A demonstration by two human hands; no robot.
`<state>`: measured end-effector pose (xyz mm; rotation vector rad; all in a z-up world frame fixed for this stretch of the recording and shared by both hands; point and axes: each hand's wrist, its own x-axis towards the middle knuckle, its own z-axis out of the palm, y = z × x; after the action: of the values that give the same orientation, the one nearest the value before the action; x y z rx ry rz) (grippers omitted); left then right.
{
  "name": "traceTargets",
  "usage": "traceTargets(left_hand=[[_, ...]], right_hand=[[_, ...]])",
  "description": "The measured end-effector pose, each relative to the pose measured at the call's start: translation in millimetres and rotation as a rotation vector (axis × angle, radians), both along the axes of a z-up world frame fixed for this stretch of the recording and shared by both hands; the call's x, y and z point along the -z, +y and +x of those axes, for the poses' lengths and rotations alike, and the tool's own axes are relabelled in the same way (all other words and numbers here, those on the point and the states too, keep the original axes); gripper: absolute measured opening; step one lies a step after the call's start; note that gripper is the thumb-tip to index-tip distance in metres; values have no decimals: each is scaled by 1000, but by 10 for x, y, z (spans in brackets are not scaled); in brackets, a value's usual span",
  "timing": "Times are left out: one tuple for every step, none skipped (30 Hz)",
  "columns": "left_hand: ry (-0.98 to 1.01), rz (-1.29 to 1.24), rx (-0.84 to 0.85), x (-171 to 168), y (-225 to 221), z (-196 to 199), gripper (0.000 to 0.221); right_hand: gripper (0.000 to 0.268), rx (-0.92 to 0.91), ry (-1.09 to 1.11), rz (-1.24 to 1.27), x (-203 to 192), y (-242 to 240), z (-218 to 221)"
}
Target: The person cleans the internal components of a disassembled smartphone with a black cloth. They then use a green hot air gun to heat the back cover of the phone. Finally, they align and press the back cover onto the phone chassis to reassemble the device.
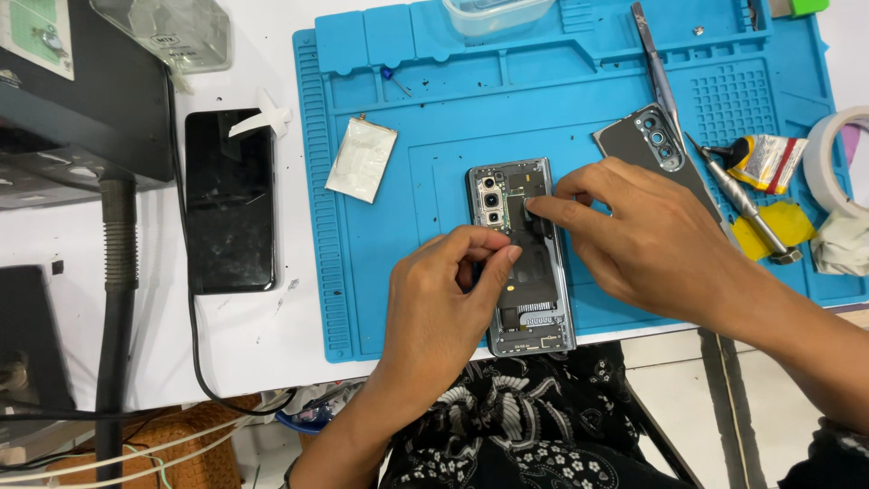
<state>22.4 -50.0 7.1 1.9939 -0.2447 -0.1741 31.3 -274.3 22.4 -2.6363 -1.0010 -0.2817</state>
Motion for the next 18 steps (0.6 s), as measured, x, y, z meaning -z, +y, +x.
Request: traceTargets(left_hand=[[0, -1, -1, -1, 1, 3, 7], [-6, 5, 5, -3, 3, 3, 8], [-12, 11, 11, -5, 4, 4, 8], [-13, 10, 11, -10, 4, 5, 8], [-8, 4, 10, -14, 2, 6, 7], [-2, -2, 11, -18, 2, 4, 7], [-1, -2, 11, -10, 0, 1, 7], [-8, -9, 6, -3, -2, -1, 6], [-16, -15, 0, 5, -4, -3, 5], [-14, -14, 0, 1, -5, -4, 5], [-2, -16, -2, -3, -7, -5, 5], [11, -17, -2, -5, -8, -5, 5], [13, -17, -1, -6, -5, -6, 5], [0, -24, 3, -9, -3, -4, 6], [-13, -31, 8, -14, 0, -5, 7], [-13, -34, 7, -10, 0, -6, 7], [-11, -32, 9, -10, 2, -10, 7], [-12, -30, 12, -14, 4, -5, 8]], right_hand=[[37, -1, 0, -1, 6, 2, 1], [38, -3, -8, -6, 12, 5, 2], [38, -5, -15, -11, 18, 7, 2], [38, -5, -16, -11, 35, 6, 0], [39, 11, -43, -54, 53, 3, -1], [41, 28, -69, -96, 74, 1, -8], [41, 29, -68, -96, 86, -5, -10], [43, 25, -77, -117, 98, -12, -13], [46, 21, -86, -138, 111, -19, -15], [46, 21, -84, -138, 114, -16, -14], [44, 10, -103, -155, 118, -14, -13], [43, 0, -121, -174, 122, -11, -13], [43, 1, -119, -174, 119, -5, -15], [42, -2, -117, -164, 112, 0, -15], [41, -6, -114, -155, 103, 7, -17], [41, -6, -115, -157, 108, -15, -14], [47, -5, -78, -161, 108, -35, -14], [54, -3, -44, -164, 106, -55, -7]])
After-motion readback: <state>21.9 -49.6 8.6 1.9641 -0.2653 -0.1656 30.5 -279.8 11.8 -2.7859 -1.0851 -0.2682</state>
